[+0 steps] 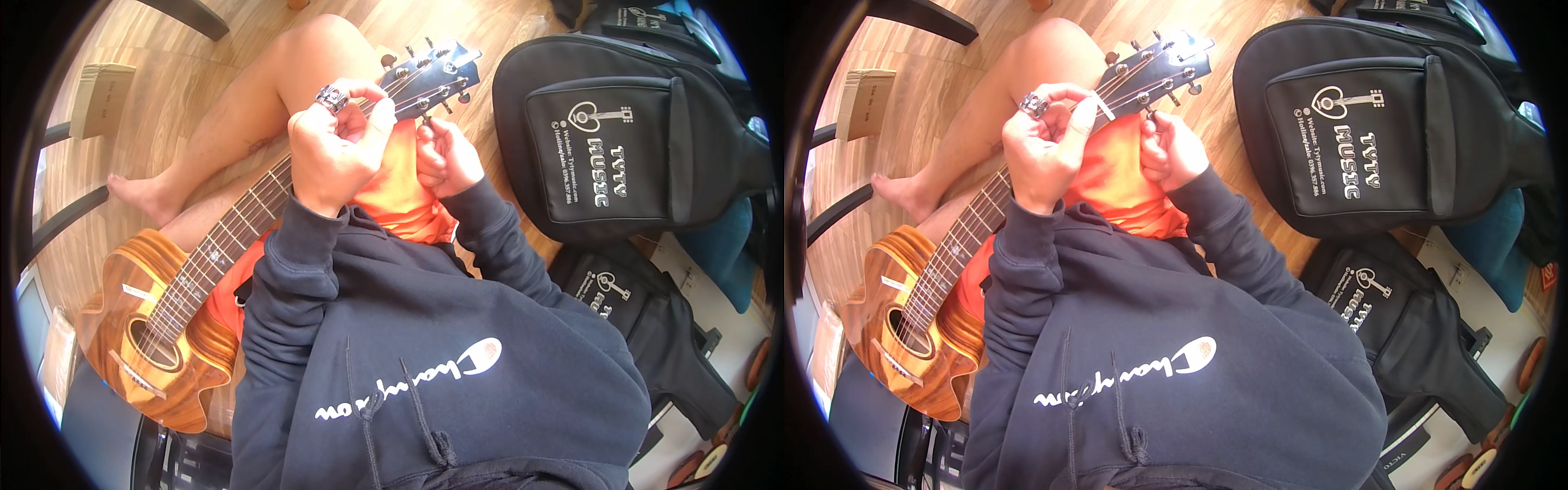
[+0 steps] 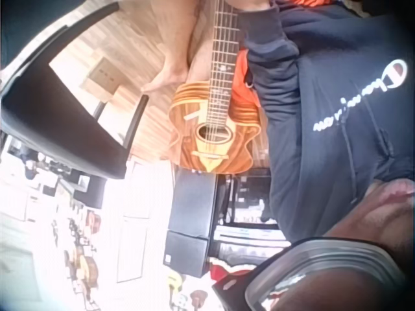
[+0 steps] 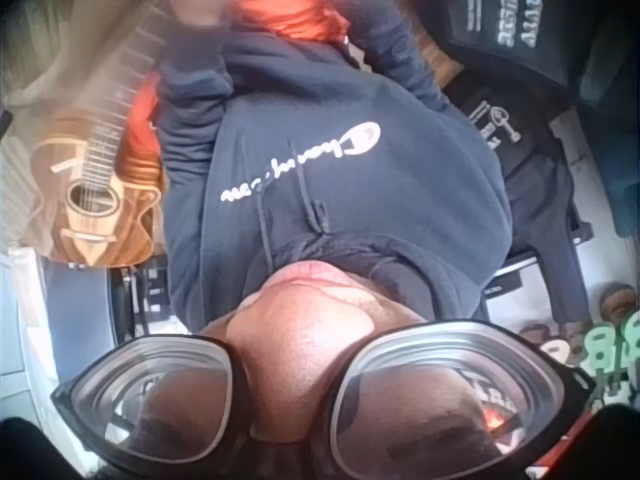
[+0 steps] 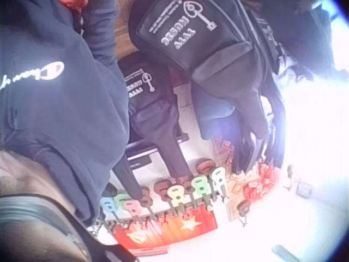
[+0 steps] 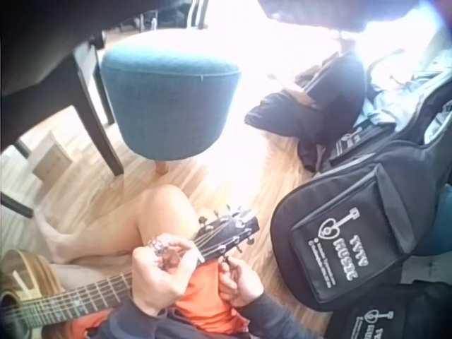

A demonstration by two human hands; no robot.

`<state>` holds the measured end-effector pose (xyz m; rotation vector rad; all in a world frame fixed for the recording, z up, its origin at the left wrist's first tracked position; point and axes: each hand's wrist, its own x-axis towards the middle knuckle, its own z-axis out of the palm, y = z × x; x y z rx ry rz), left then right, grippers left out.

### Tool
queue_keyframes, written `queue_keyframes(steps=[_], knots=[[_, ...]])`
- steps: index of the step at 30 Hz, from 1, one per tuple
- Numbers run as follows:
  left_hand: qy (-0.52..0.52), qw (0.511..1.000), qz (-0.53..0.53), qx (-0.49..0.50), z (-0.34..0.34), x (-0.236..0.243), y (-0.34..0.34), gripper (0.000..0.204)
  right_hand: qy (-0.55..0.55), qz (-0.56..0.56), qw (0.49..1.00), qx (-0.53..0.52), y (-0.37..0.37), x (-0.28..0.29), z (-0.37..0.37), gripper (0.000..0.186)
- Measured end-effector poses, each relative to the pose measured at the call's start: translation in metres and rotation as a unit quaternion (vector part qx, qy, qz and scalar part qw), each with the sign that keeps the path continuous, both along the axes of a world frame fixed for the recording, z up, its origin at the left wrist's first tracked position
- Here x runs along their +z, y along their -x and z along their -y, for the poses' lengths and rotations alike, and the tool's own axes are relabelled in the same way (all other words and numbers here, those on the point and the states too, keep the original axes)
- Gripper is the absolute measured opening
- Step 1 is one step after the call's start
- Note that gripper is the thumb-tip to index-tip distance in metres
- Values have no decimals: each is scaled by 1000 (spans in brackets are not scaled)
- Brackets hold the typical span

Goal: The person sits on the floor and tunes an acoustic guitar by turning the tuning pegs on the headstock. They repeatedly pluck the strings to check pitch and make adjustments. A small box is briefly opened and closed during the process.

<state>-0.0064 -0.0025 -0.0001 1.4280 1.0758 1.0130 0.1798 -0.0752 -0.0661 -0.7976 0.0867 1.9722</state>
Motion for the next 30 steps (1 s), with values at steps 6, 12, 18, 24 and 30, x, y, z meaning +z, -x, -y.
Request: queue_keyframes(steps=[6,12,18,24,30], knots=[[-3,1000,-1,5,0,4,-1,4,-9,395,917,49,1,9,-1,24],[-13,999,4,32,-2,-1,-2,6,-131,282,950,30,-5,-5,0,29],[-4,1000,-8,7,0,3,-1,4,-87,548,830,-53,17,10,0,21],[-5,1000,-8,9,2,5,1,5,17,31,999,24,-17,-12,-3,24],[-20,999,22,15,2,3,-1,6,-188,677,709,-57,15,1,5,22]])
